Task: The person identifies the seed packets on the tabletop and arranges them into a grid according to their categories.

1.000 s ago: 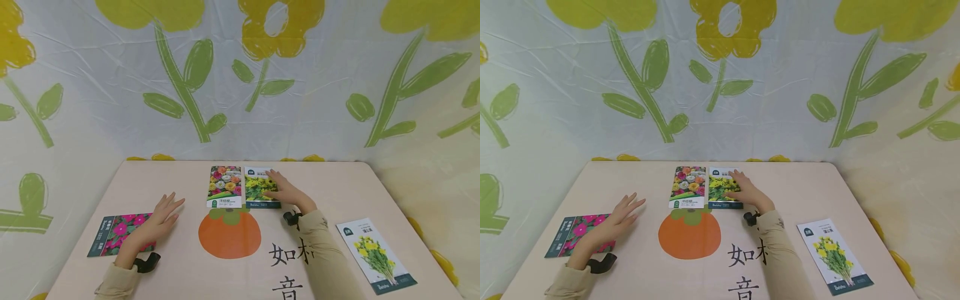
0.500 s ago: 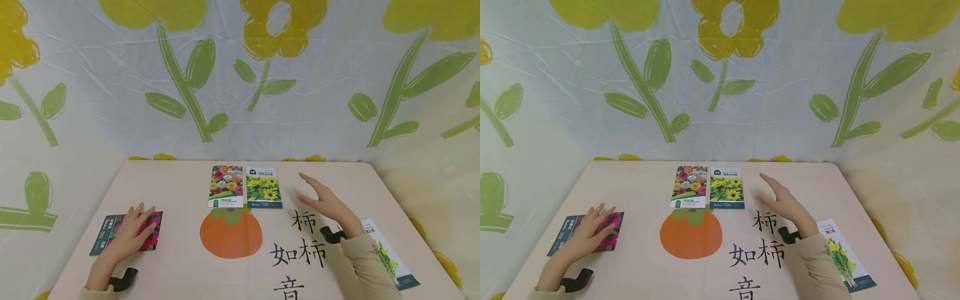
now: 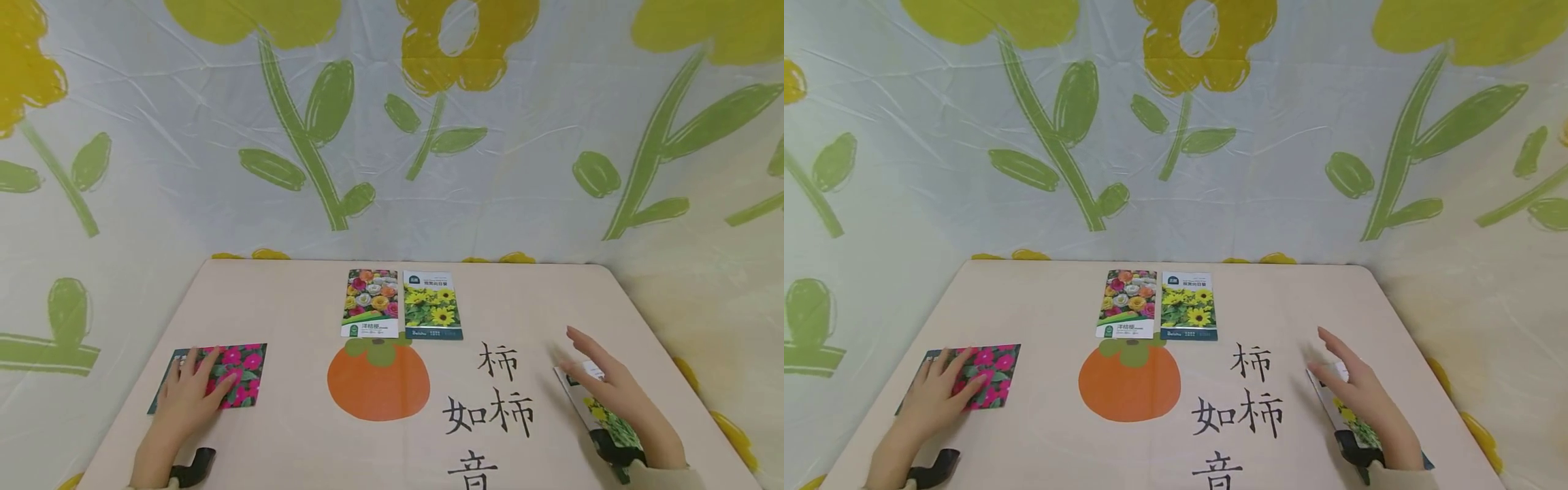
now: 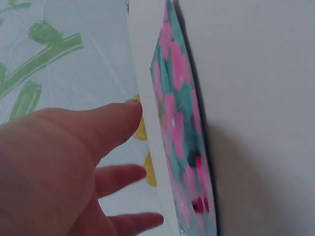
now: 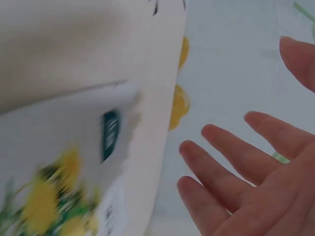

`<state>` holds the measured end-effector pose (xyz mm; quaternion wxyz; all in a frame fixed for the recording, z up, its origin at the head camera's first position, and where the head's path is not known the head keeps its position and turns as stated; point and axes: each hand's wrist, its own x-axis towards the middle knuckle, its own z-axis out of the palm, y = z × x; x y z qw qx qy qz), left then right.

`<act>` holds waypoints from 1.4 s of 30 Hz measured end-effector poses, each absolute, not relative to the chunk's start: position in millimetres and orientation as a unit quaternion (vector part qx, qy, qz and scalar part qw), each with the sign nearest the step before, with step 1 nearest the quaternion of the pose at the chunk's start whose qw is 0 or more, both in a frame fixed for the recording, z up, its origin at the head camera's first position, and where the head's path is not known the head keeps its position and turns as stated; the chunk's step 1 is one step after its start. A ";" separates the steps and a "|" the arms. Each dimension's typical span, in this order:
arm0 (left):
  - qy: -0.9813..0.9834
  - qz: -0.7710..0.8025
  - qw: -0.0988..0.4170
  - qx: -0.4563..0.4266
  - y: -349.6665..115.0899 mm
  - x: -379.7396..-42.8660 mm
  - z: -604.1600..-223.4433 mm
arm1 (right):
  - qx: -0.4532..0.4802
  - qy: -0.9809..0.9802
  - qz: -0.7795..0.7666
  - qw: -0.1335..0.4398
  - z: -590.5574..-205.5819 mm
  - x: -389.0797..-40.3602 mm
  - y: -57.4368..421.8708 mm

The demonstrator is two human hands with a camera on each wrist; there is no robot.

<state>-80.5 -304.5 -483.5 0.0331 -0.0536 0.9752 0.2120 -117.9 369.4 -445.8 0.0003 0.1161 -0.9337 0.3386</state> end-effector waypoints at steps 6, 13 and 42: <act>0.969 0.221 0.056 -0.097 -298.3 -81.2 -482.7 | 0.069 -0.924 0.369 -0.073 -455.3 -97.6 392.5; 0.965 0.214 0.076 -0.131 -295.2 -88.2 -487.3 | 0.043 -0.913 0.386 -0.126 -467.7 -88.5 413.6; 0.963 0.235 0.103 -0.088 -298.7 -88.8 -492.5 | 0.059 -0.944 0.307 -0.108 -497.3 -86.0 418.4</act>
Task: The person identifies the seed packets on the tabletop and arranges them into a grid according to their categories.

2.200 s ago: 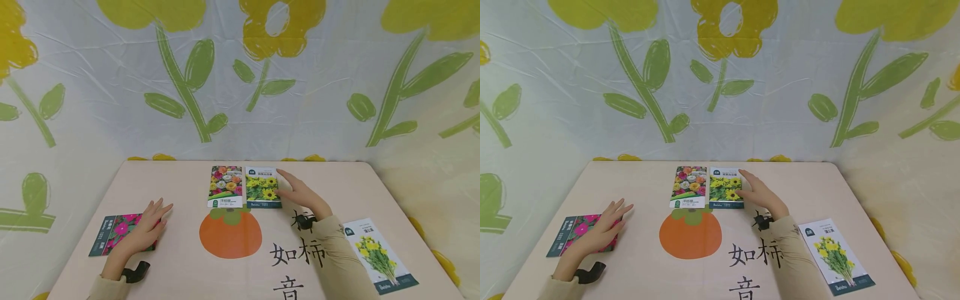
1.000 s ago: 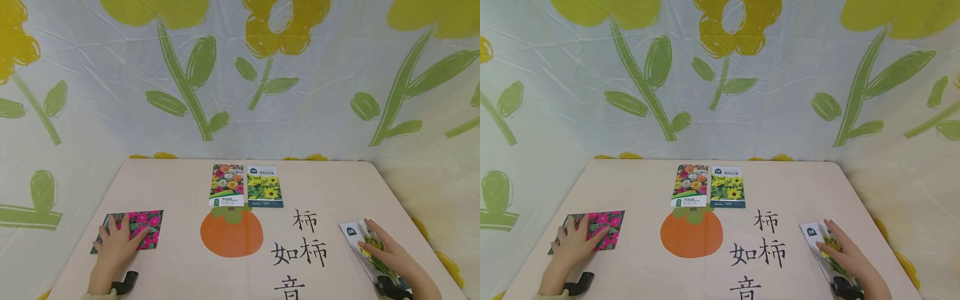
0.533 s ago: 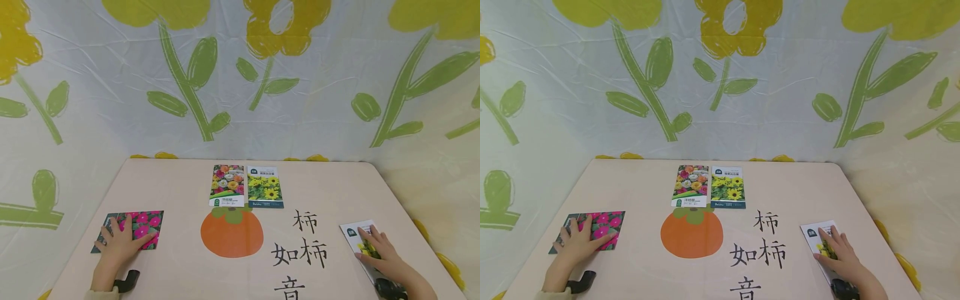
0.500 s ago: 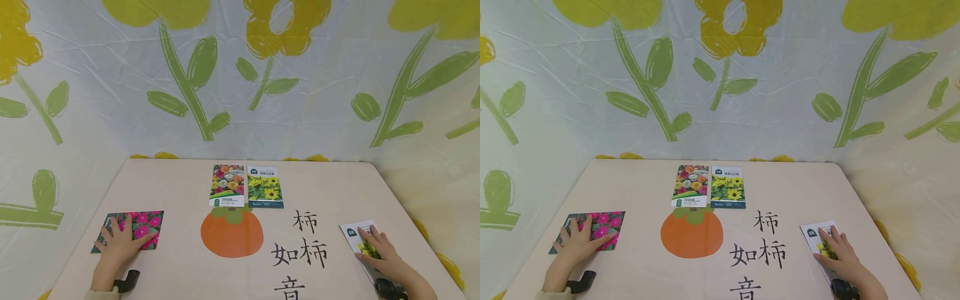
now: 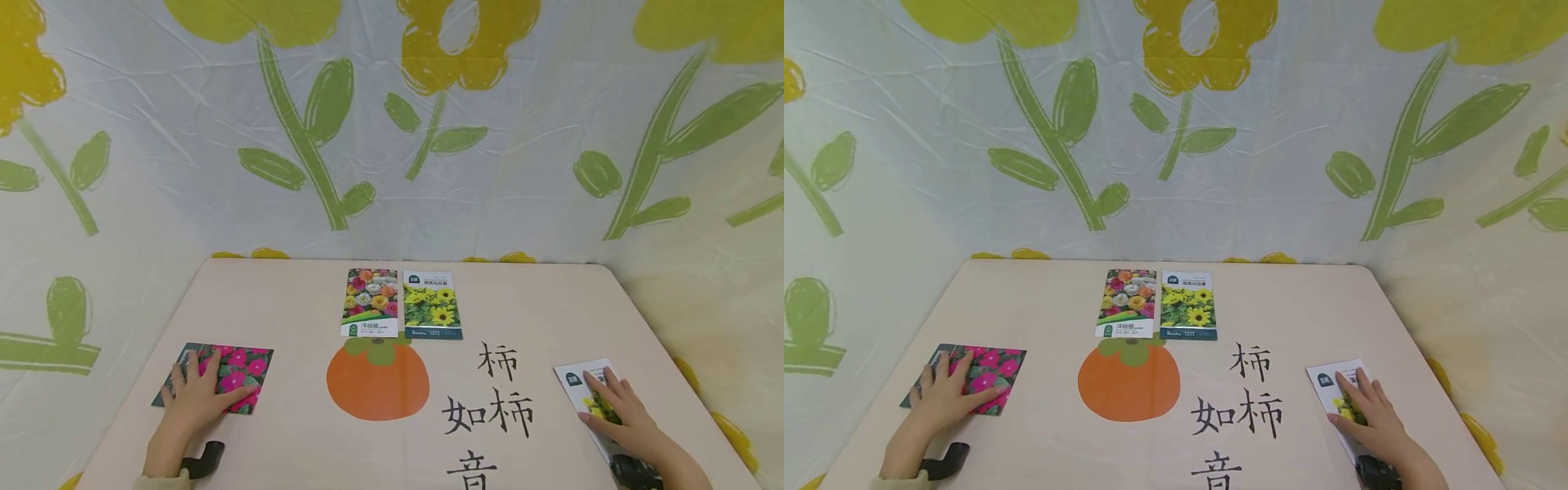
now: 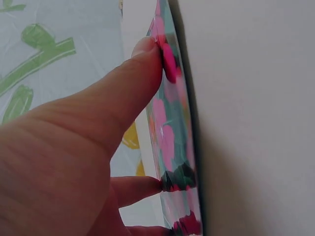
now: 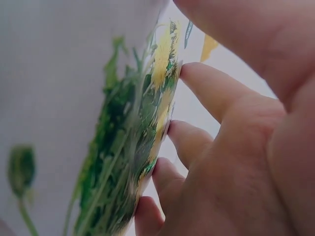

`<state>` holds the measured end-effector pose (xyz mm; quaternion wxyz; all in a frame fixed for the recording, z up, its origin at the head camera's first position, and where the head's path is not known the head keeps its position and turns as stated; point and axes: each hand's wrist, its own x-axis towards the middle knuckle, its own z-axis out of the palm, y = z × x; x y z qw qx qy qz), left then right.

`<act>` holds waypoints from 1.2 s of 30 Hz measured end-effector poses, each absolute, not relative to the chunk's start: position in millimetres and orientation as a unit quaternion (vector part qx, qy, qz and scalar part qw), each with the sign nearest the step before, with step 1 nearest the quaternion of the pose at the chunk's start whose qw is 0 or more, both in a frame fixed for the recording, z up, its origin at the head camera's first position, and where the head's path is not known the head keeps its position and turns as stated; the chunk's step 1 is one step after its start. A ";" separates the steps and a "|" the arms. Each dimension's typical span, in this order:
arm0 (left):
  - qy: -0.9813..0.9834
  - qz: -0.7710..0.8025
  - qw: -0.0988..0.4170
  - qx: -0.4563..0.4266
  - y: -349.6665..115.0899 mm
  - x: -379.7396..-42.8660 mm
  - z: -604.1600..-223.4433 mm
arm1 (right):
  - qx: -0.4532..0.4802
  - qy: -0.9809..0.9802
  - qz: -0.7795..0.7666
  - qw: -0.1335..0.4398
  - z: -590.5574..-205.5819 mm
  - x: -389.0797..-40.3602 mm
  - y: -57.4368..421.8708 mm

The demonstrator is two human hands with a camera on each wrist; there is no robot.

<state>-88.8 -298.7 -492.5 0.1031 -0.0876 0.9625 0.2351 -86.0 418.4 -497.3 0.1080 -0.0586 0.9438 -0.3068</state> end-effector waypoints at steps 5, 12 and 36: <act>0.965 0.228 0.099 -0.080 -297.1 -89.5 -492.7 | -0.052 0.944 -0.305 0.113 -496.7 -86.6 416.7; 0.967 0.222 0.102 -0.077 -295.1 -90.0 -491.6 | -0.061 0.941 -0.315 0.107 -497.4 -85.5 417.2; 0.972 0.204 0.091 -0.069 -277.1 -83.3 -492.0 | -0.046 0.943 -0.308 0.115 -496.4 -87.6 416.1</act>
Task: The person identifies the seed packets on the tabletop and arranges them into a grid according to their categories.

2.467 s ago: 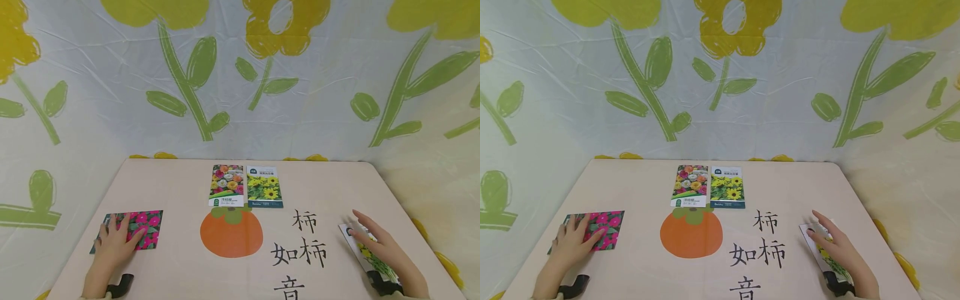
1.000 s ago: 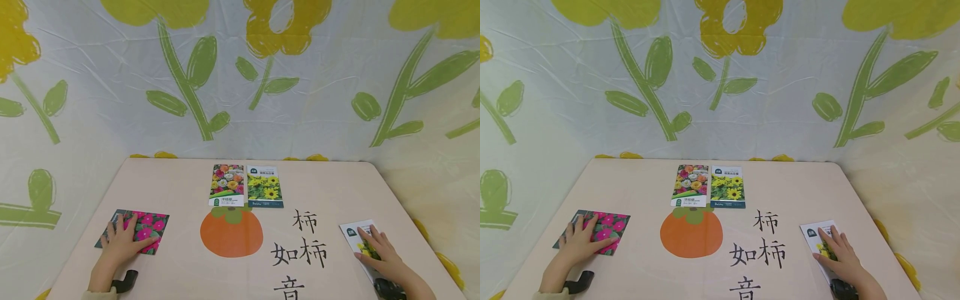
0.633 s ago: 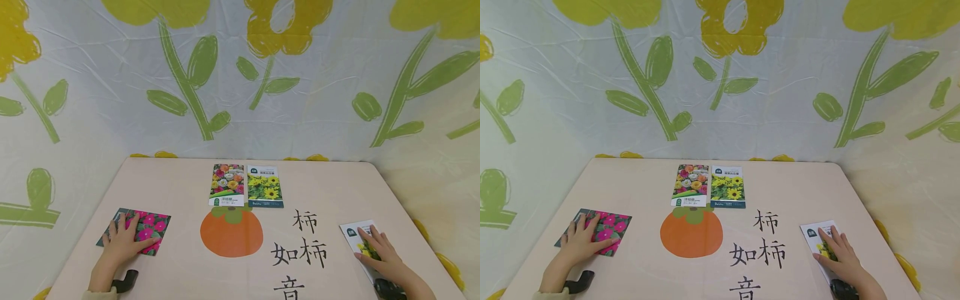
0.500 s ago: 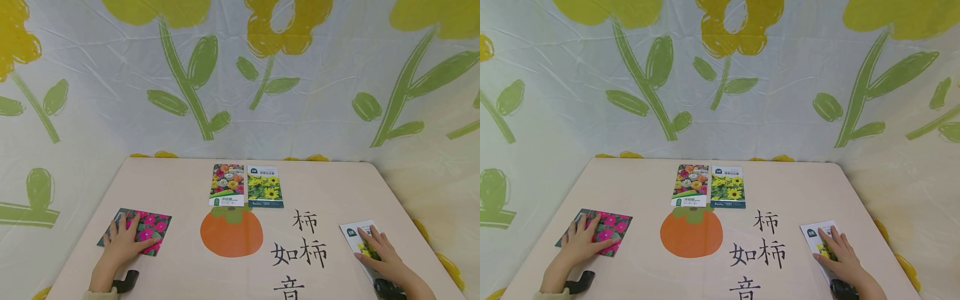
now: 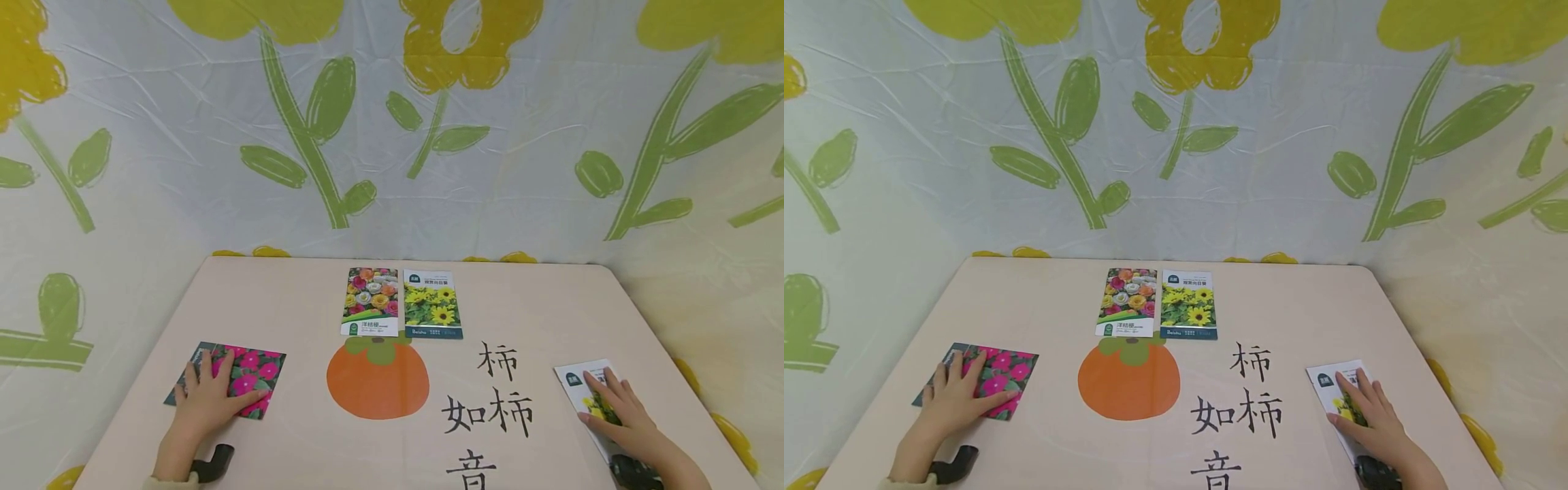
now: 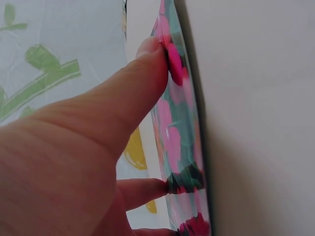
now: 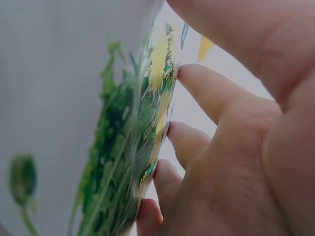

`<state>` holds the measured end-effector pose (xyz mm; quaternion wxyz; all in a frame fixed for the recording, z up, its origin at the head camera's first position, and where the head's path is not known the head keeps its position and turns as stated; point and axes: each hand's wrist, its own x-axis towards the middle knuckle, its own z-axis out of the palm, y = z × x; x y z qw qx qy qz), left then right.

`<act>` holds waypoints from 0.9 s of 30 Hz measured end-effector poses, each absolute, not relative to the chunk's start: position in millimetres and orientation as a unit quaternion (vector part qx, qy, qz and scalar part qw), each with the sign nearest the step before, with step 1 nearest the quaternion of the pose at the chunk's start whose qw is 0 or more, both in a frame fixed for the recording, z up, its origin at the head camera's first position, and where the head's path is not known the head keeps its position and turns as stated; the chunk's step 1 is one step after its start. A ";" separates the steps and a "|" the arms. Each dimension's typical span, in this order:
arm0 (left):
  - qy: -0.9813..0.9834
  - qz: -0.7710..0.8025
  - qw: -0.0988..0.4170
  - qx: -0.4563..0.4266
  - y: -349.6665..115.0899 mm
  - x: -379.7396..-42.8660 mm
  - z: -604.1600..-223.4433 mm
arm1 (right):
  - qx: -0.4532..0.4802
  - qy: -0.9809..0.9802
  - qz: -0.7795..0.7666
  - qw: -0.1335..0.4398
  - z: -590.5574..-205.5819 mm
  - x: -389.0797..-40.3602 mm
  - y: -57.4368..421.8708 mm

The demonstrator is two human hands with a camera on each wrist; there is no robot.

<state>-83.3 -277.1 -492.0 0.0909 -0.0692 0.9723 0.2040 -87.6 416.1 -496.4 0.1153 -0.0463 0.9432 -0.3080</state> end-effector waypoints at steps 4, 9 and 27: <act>0.974 0.199 0.087 -0.069 -271.8 -82.1 -492.3 | -0.052 0.944 -0.309 0.107 -496.9 -86.7 417.2; 0.974 0.196 0.088 -0.072 -264.5 -80.9 -490.7 | -0.057 0.945 -0.307 0.101 -496.2 -85.9 417.0; 0.983 0.142 0.095 -0.069 -255.9 -78.4 -486.5 | -0.047 0.943 -0.311 0.105 -494.4 -84.5 413.6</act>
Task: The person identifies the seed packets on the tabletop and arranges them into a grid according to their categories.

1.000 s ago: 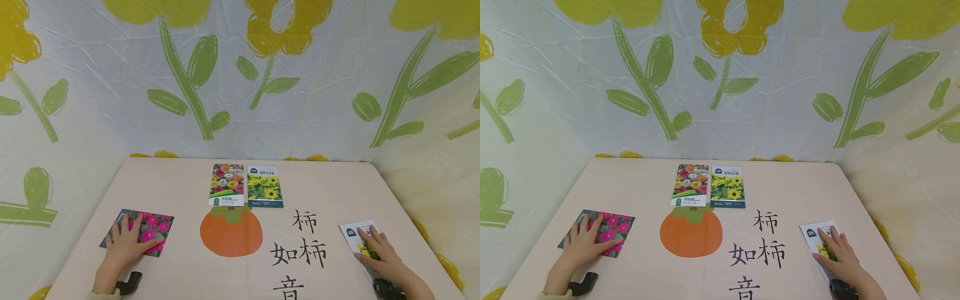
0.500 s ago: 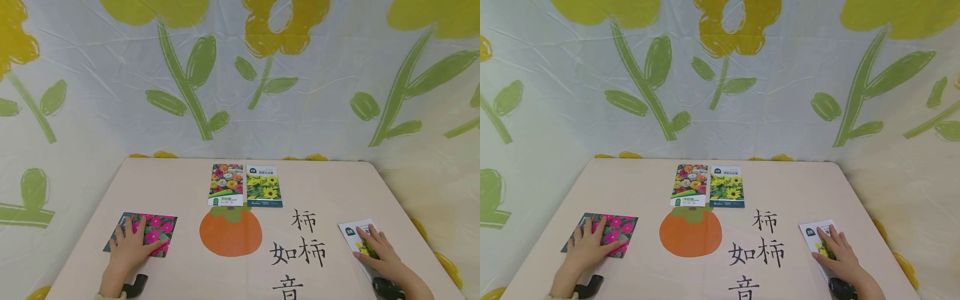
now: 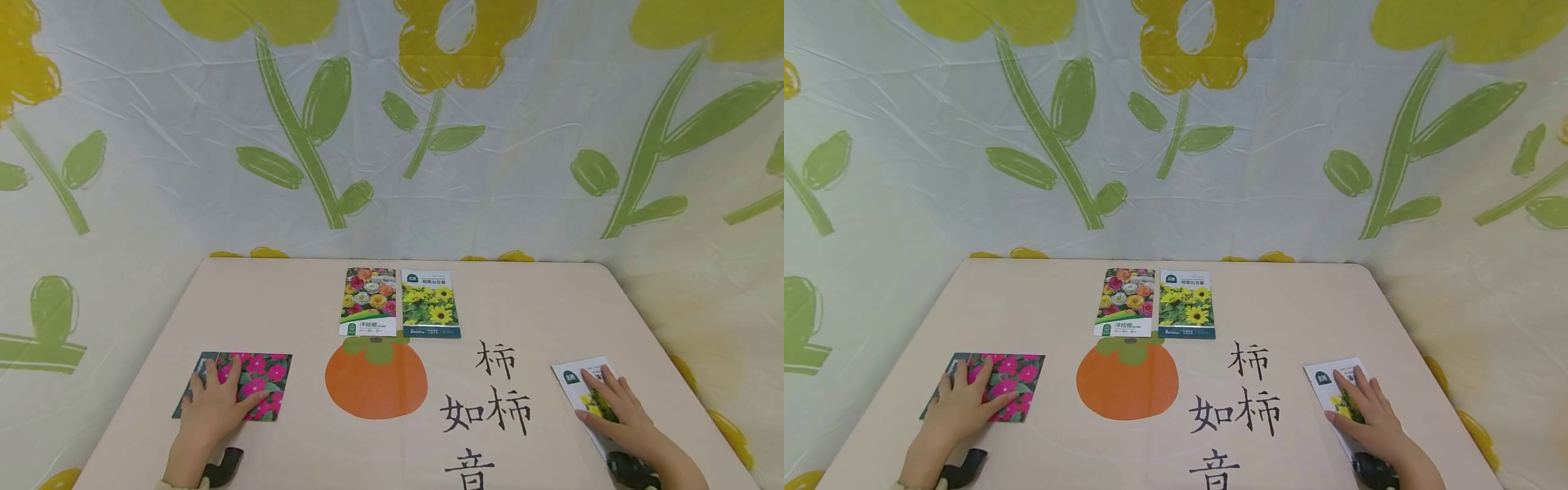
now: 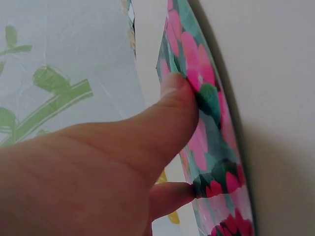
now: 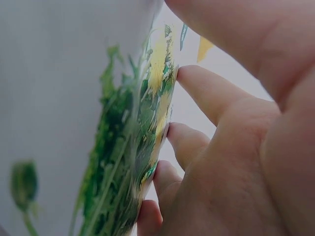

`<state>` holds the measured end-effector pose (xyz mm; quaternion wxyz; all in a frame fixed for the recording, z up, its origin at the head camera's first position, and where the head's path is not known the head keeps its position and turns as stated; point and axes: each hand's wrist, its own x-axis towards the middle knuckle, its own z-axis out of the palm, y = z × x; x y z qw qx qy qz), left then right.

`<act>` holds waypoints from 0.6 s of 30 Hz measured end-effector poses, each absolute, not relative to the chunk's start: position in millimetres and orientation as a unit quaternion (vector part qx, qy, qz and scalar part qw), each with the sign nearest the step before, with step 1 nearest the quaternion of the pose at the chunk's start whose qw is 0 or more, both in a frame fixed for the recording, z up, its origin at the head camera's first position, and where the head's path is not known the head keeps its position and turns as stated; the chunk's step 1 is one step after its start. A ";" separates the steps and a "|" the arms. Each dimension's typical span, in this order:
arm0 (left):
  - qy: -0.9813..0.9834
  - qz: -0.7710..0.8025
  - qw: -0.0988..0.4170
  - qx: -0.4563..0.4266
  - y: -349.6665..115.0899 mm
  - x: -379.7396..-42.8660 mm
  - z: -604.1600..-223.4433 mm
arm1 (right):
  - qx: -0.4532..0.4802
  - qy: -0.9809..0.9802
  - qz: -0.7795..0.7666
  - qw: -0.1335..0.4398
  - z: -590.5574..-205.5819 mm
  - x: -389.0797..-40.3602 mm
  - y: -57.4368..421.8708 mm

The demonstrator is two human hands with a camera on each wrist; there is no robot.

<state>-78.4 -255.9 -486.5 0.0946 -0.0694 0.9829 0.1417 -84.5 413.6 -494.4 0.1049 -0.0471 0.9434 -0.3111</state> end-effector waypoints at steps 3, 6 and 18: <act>0.984 0.135 0.097 -0.070 -255.3 -78.3 -485.0 | -0.042 0.944 -0.309 0.109 -493.5 -84.5 413.1; 0.986 0.124 0.095 -0.066 -254.6 -77.0 -483.7 | -0.042 0.944 -0.309 0.110 -492.9 -84.7 412.7; 0.990 0.104 0.086 -0.050 -252.7 -72.9 -477.8 | -0.039 0.943 -0.312 0.114 -492.9 -85.5 412.6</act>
